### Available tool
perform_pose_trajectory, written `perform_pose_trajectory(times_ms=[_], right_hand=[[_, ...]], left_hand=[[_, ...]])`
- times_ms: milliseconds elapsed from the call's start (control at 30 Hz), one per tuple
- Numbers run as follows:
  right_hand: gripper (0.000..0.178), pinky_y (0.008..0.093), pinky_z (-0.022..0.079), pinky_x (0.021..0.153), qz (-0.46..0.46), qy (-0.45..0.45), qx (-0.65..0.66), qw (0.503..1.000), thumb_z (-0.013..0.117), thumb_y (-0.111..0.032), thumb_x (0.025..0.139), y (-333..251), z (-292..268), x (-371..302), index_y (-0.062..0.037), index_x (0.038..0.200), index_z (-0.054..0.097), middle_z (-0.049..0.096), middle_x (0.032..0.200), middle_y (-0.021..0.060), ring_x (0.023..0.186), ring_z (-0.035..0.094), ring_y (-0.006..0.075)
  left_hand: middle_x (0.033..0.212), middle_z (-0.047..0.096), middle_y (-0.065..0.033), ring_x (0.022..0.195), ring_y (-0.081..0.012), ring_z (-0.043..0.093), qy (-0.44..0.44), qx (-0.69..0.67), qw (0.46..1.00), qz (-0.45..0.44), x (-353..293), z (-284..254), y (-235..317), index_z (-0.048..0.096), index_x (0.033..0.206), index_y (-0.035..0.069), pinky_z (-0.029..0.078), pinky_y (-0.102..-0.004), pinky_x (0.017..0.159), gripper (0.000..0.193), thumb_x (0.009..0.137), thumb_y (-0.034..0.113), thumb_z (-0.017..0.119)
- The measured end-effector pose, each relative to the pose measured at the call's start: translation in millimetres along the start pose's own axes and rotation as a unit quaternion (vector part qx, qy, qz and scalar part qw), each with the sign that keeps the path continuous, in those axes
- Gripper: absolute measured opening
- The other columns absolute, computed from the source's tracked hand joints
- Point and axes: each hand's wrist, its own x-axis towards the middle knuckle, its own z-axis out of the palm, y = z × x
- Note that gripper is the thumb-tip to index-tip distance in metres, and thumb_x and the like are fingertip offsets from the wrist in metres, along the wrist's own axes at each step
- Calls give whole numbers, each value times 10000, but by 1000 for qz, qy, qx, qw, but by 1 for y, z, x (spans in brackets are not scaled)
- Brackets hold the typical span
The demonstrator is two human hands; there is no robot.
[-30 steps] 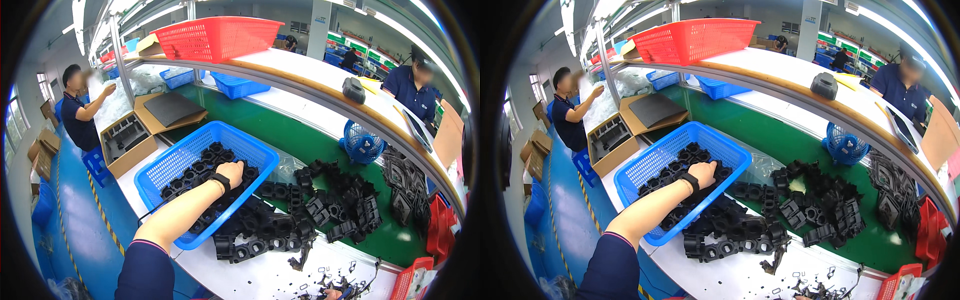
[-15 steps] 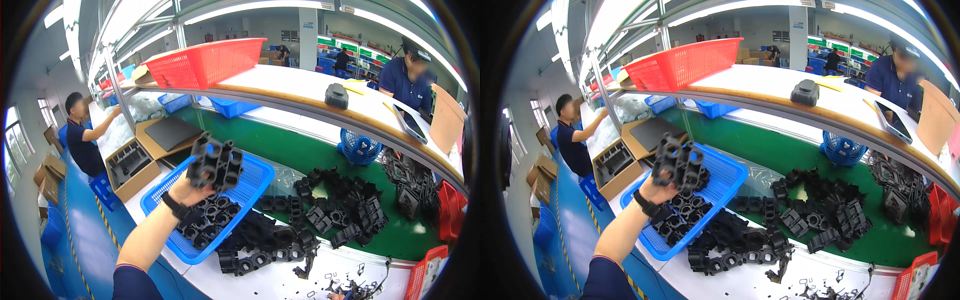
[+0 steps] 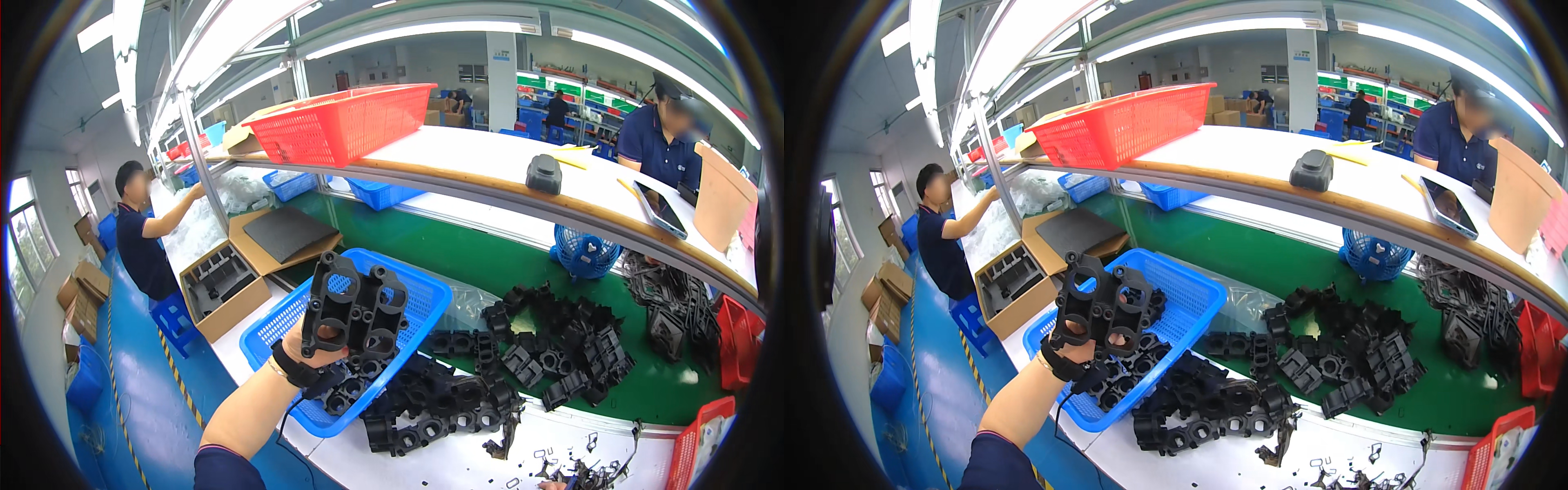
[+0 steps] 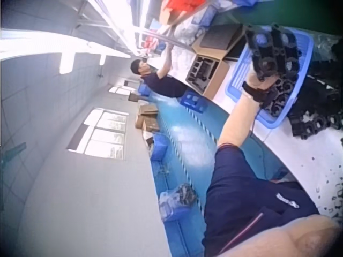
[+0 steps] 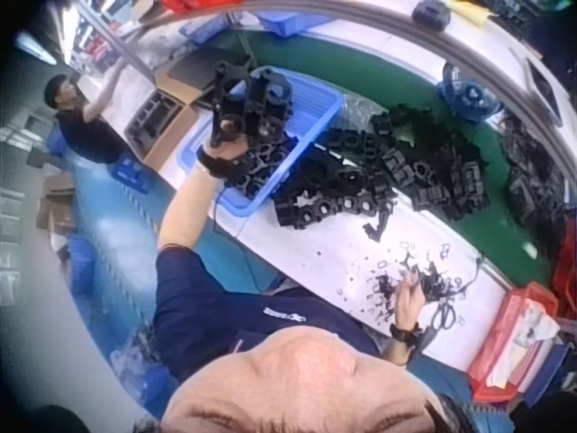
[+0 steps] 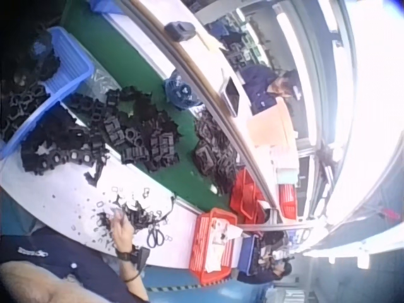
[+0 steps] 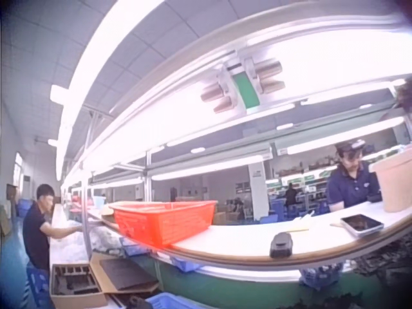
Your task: Using a thin tool to clean flash or debris from black plastic molded parts.
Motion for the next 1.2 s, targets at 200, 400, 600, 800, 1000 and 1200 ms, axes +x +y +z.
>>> perform_pose_trajectory(times_ms=[200, 400, 600, 800, 1000, 1200], right_hand=[[210, 235, 371, 518, -29, -9, -24, 999, 503, -142, 965, 3, -2, 0, 24, 1026, 617, 516, 667, -5, 591, 448, 79], [218, 233, 365, 514, -20, -4, -6, 1000, 508, -169, 978, 10, -1, -1, 18, 1014, 615, 509, 664, -12, 581, 439, 74], [227, 229, 366, 515, -26, 4, -28, 999, 507, -175, 982, 6, -3, 0, 16, 1027, 621, 510, 665, -12, 581, 443, 73], [249, 224, 377, 534, -30, -5, -1, 1000, 499, -149, 976, 3, -3, -1, 25, 1107, 619, 530, 687, -2, 601, 459, 78], [279, 219, 364, 513, -11, 10, -33, 999, 500, -200, 986, 7, -4, 0, 29, 1061, 639, 504, 629, -15, 564, 444, 62], [281, 207, 334, 482, 23, 28, 19, 999, 492, -223, 994, 8, -11, -7, 21, 1039, 623, 475, 598, -27, 526, 415, 53]], left_hand=[[1361, 486, -157, 1197, -330, 536, 58, -36, 996, -49, -1, 4, 1, 429, 1375, 95, 442, -489, 1013, 799, 714, 346, 801], [1309, 521, -162, 1141, -316, 573, 82, -51, 994, -55, 1, 22, 0, 489, 1299, 74, 479, -447, 981, 603, 817, 368, 702], [1293, 526, -166, 1136, -314, 573, 87, -88, 990, -71, -2, 17, -2, 496, 1284, 71, 473, -434, 990, 537, 862, 367, 644], [1200, 600, -116, 1026, -185, 614, 28, 319, 942, -100, 22, 1, 10, 494, 1306, -2, 485, -319, 924, 441, 882, 76, 589], [942, 672, -220, 906, -300, 660, 67, 780, 606, -142, 68, -81, -41, 628, 1131, -22, 509, -336, 833, 526, 670, 222, 697], [974, 670, -215, 940, -348, 642, 22, 819, 540, -194, 80, -125, -66, 650, 1108, 27, 508, -412, 833, 490, 665, 234, 678]])
